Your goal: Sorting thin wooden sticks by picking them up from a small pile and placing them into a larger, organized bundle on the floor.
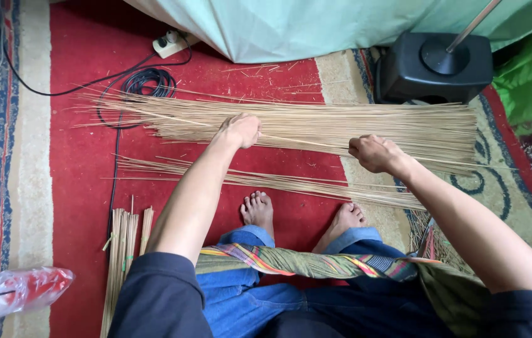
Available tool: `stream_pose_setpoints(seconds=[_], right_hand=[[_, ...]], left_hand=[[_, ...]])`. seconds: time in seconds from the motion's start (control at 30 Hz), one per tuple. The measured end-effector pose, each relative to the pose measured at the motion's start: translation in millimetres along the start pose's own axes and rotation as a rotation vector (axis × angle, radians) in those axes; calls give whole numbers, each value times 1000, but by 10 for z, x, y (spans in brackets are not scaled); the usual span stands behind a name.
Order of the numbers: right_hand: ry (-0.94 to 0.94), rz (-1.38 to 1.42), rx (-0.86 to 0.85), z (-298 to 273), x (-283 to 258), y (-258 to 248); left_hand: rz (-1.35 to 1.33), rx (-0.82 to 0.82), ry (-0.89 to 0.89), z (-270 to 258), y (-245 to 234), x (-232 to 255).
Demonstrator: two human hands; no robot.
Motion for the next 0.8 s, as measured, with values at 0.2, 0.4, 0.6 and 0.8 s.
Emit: stream_pose_setpoints(seconds=[0.2, 0.4, 0.6, 0.8], right_hand=[[-18, -37, 43, -418, -227, -355], [26, -42, 122, -1008, -346, -601], [63, -7, 60, -1607, -345, -546], [117, 92, 113, -2514, -730, -951]], left_hand=[[105, -6, -69, -742, -492, 156], [110, 33, -28, -1311, -633, 352], [-10, -9, 114, -2216, -742, 668], [-98, 24, 162, -2586, -984, 710]])
Point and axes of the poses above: each hand's wrist, its own z-axis towards the middle knuckle, its own y-axis out of the palm, x = y × z, the point moved 2 cm from there along z, towards the middle knuckle, and after that the axes turned 6 degrees about -x, right-handed, at the moved point
